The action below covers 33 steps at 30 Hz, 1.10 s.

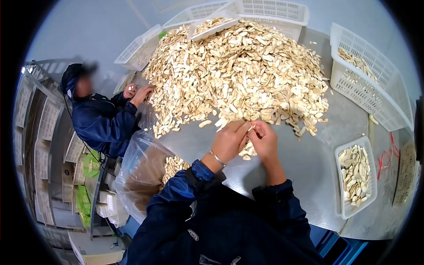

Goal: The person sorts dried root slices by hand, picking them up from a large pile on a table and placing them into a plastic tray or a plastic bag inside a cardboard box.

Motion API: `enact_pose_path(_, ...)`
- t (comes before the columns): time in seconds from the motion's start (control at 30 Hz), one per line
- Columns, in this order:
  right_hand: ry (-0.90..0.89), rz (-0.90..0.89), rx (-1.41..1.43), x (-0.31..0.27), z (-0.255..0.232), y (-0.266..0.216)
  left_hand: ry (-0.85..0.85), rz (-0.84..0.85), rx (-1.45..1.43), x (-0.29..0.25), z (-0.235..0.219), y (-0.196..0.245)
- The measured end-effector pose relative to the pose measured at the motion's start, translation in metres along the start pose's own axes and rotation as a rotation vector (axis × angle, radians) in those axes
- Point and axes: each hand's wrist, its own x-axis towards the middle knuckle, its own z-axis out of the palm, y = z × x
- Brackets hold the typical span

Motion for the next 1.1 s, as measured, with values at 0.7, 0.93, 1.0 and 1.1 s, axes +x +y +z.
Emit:
enact_pose_path(0.7, -0.077, 0.171, 0.055, -0.002, -0.002, -0.017, -0.145, -0.985, -1.249, -0.011, 0.008, -0.039)
enact_pose_path(0.93, 0.005, 0.060, 0.012, -0.002, -0.001, -0.017, -0.079, -1.113, -1.571, -0.007, 0.002, -0.028)
enact_pose_path(1.0, 0.043, 0.009, -0.076, -0.003, -0.001, -0.021, -0.086, -1.135, -1.658, -0.009, 0.001, -0.031)
enact_pose_path(1.1, 0.091, -0.061, -0.207, -0.002, 0.001, -0.017, -0.106, -1.102, -1.718, -0.010, -0.003, -0.033)
